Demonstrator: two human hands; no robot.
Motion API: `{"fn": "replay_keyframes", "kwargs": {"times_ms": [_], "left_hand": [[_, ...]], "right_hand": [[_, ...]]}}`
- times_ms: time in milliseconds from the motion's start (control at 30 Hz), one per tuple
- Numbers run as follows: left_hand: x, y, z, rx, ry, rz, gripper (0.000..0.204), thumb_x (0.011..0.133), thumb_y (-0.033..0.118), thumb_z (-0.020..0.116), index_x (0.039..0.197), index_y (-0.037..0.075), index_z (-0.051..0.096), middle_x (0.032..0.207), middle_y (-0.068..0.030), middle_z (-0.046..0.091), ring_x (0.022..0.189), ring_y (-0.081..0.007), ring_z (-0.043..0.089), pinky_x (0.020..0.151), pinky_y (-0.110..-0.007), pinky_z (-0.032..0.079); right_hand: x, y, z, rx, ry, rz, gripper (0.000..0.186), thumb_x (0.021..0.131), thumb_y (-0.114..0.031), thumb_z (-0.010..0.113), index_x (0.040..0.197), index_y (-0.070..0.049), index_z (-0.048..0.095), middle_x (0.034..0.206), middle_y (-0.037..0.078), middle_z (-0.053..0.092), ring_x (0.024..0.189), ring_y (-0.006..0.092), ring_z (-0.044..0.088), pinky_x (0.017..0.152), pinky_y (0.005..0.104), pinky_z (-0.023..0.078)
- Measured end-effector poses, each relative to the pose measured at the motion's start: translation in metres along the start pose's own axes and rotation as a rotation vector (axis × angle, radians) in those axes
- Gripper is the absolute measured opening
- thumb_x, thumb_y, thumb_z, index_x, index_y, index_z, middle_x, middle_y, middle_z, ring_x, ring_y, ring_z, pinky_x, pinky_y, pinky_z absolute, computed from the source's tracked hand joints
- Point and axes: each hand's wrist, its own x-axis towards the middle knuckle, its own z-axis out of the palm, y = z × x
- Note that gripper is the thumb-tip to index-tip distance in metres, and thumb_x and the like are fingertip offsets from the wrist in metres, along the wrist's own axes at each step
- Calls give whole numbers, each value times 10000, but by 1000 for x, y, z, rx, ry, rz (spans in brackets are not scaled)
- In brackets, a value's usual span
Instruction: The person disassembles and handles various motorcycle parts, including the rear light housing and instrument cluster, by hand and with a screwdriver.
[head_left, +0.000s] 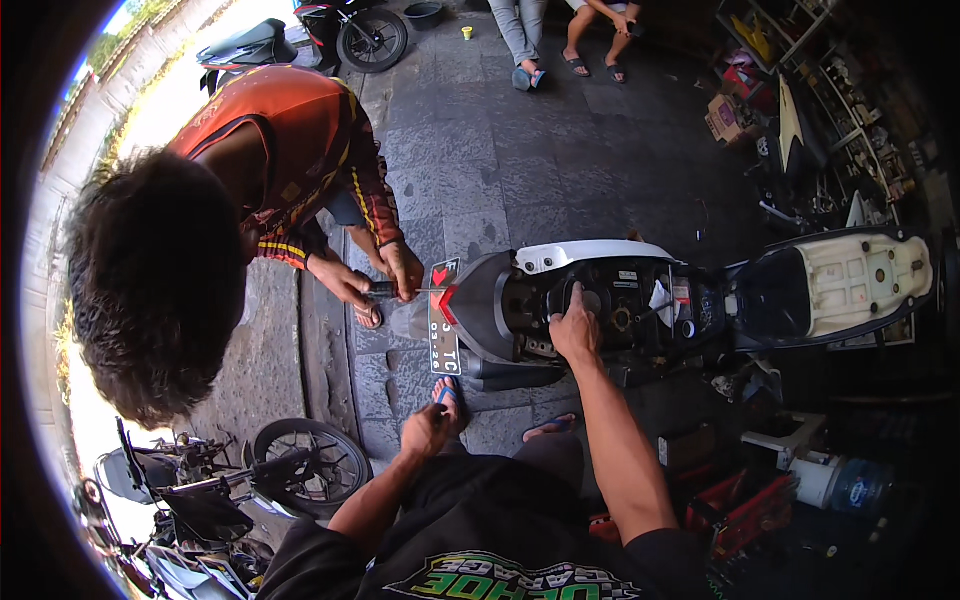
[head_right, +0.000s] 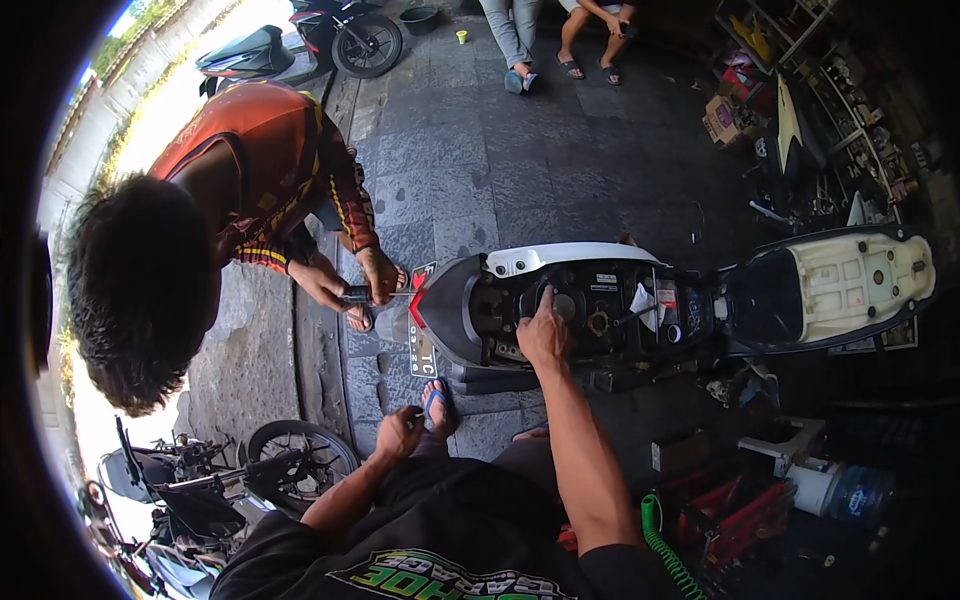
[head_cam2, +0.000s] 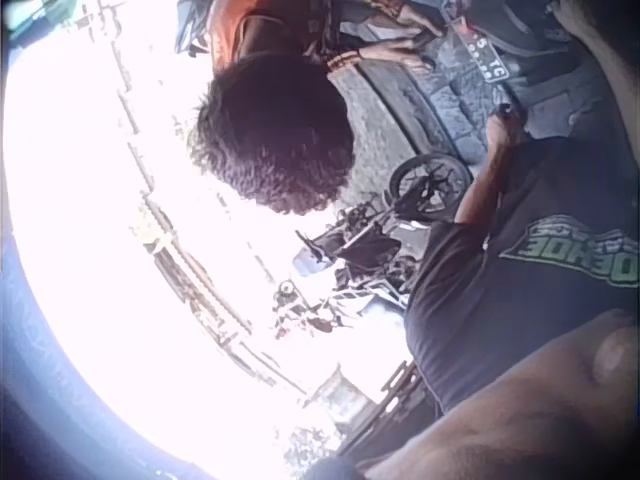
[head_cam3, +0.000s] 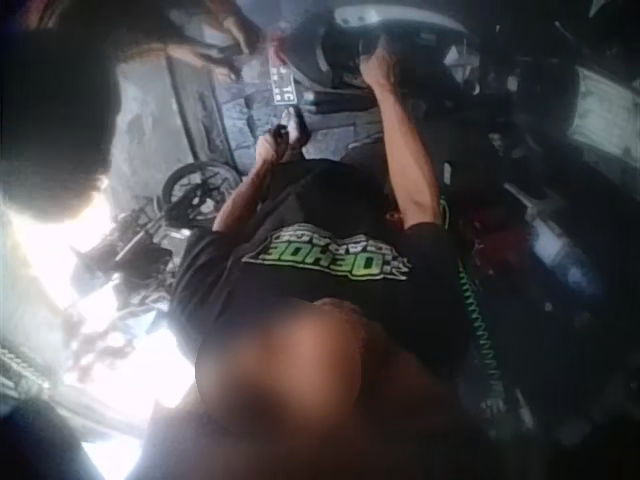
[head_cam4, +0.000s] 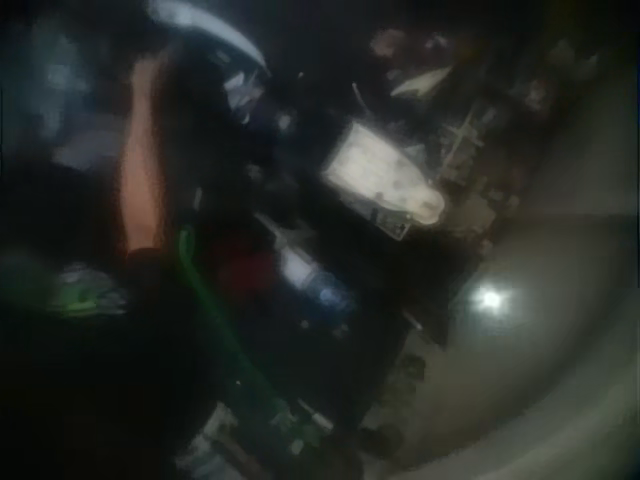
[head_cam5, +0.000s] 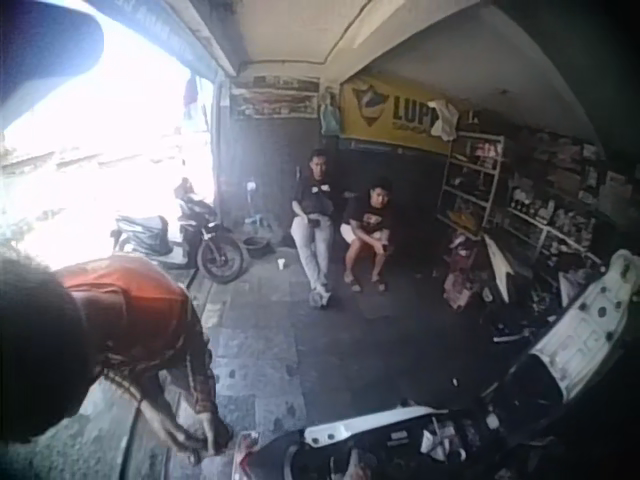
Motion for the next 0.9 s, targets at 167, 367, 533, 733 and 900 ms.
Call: {"fn": "replay_keyframes", "kwargs": {"times_ms": [167,367,533,733,900], "left_hand": [[-42,-138,-46,62,246,-363,275,903,237,629,1039,27,743,877,-232,730,860,-384,725,805,-452,577],[-46,-180,-58,36,261,-429,275,888,216,633,988,-15,743,908,-256,726,872,-384,730,813,-426,570],[-10,-186,-27,153,227,-203,314,896,236,609,1020,-22,739,932,-255,729,887,-372,732,821,-403,570],[20,-128,-28,38,47,-304,336,893,276,600,1003,-7,744,932,-257,718,889,-408,718,813,-446,554],[46,-95,-11,109,-40,-18,329,904,322,613,977,34,756,880,-260,714,845,-426,711,778,-478,568]], "right_hand": [[0,3,22,-36,56,-56,737,848,-173,599,1538,-77,355,1108,307,685,1002,476,669,902,555,523],[-9,-70,19,-135,-102,-155,666,834,-189,535,1495,-237,470,1093,297,681,1038,492,639,940,561,491],[-29,-47,28,-60,12,-284,496,858,-202,545,1348,-207,622,1006,268,711,953,479,673,904,554,521],[-81,-20,38,4,-10,-214,363,867,-190,573,1198,-156,717,1054,227,714,978,418,686,885,513,541],[-99,13,36,257,95,-225,323,876,-165,600,1176,-116,709,1039,233,713,993,392,688,873,467,551]]}}
